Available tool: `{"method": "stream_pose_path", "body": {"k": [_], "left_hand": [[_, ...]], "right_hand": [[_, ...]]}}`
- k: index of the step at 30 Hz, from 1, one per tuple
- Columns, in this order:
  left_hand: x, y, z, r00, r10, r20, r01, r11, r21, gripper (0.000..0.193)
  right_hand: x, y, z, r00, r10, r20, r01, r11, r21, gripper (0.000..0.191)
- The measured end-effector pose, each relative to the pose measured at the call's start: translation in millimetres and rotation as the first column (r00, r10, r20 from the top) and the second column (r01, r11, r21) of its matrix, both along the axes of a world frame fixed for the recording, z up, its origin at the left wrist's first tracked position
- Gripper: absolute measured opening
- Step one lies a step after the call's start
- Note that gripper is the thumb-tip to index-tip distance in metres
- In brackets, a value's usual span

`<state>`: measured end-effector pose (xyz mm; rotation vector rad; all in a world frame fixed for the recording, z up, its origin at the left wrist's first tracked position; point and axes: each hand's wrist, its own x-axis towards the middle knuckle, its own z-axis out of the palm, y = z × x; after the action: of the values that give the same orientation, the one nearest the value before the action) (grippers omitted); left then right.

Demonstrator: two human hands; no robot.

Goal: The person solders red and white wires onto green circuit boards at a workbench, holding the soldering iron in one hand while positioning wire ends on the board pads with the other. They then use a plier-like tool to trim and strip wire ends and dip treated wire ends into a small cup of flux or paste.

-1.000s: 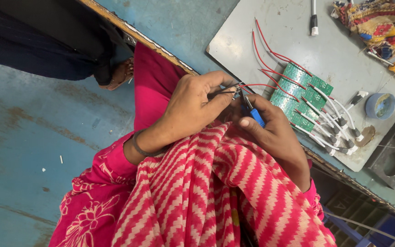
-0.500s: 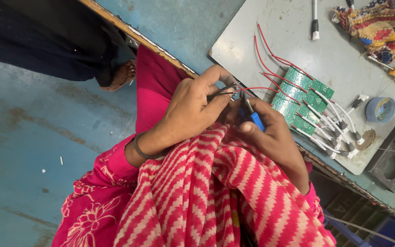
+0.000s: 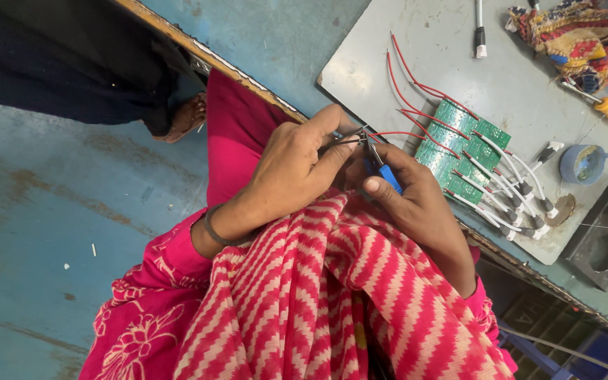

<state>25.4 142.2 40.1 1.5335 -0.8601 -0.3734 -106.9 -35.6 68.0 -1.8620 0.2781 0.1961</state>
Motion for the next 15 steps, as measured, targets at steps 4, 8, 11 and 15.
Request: {"method": "stream_pose_path", "body": {"k": [4, 8, 11, 15], "left_hand": [[-1.3, -1.3, -0.4, 1.0, 0.015, 0.013, -0.015, 0.999, 0.03, 0.011], [-2.2, -1.1, 0.1, 1.0, 0.006, -0.01, -0.006, 1.0, 0.003, 0.011], [-3.0, -0.9, 0.1, 1.0, 0.005, -0.018, -0.005, 1.0, -0.009, 0.012], [-3.7, -1.3, -0.5, 1.0, 0.007, -0.018, -0.008, 1.0, 0.0, 0.012]], "right_hand": [[0.2, 2.0, -0.6, 0.999, -0.037, -0.009, 0.037, 0.999, 0.019, 0.04], [-0.2, 1.9, -1.6, 0.998, -0.053, -0.041, 0.055, 0.998, 0.039, 0.038], [-1.4, 2.3, -2.7, 0.997, -0.06, -0.041, 0.062, 0.998, 0.029, 0.036], [-2.3, 3.5, -3.8, 0.999, -0.053, -0.009, 0.053, 0.998, 0.014, 0.037]]}}
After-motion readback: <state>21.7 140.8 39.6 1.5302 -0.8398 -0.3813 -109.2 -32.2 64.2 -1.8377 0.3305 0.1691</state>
